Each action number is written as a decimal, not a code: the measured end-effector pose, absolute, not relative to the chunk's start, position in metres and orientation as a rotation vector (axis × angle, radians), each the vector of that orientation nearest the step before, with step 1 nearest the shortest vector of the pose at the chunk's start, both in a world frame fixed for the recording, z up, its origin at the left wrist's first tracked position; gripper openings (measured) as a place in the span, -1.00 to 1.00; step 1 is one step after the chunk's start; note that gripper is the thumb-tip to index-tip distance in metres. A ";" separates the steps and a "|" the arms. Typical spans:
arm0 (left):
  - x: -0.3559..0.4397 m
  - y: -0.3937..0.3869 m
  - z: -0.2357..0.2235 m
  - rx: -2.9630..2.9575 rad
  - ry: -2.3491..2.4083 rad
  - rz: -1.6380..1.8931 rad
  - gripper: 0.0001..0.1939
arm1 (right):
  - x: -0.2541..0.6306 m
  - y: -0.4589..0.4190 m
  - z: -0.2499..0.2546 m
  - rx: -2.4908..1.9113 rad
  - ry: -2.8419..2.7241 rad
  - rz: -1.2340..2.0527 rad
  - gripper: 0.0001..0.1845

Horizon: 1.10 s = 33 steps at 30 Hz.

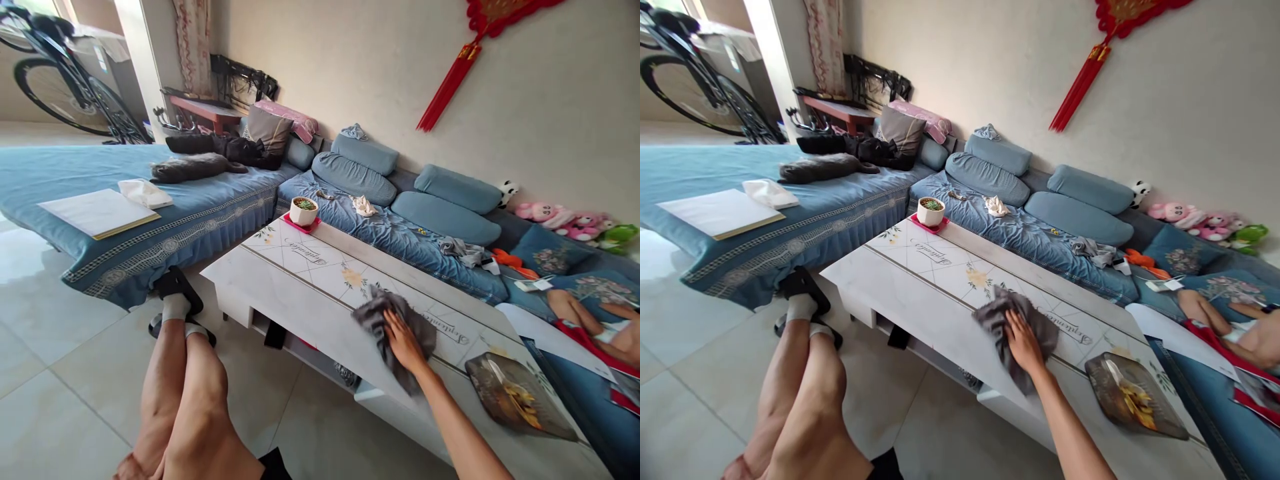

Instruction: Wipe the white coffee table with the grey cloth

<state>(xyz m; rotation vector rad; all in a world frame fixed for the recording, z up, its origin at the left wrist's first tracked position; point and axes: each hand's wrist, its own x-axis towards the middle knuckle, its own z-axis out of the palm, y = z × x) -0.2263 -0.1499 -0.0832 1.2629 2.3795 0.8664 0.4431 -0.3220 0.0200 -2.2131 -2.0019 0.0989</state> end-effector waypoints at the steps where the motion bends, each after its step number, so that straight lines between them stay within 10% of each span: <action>1: -0.226 -0.150 -0.082 1.244 2.407 0.876 -0.53 | 0.439 -0.295 0.025 -2.259 -1.940 0.072 -0.29; 10: -0.223 -0.154 -0.077 1.256 2.394 0.920 -0.12 | 0.225 -0.236 0.017 -1.721 -2.448 0.188 -0.33; 16: -0.231 -0.148 -0.086 1.297 2.393 0.919 -0.07 | 0.353 -0.383 0.001 -1.797 -2.403 0.223 -0.33; 20: -0.217 -0.168 -0.062 1.299 2.387 0.871 -0.15 | 0.423 -0.332 0.022 -2.238 -2.027 0.123 -0.29; 27: -0.162 -0.295 -0.056 1.261 2.366 0.813 -0.13 | 0.292 -0.189 0.034 -2.094 -2.099 0.069 -0.30; 33: -0.123 -0.365 -0.078 1.192 2.218 0.813 -0.13 | 0.283 -0.338 0.000 -1.733 -2.423 0.128 -0.33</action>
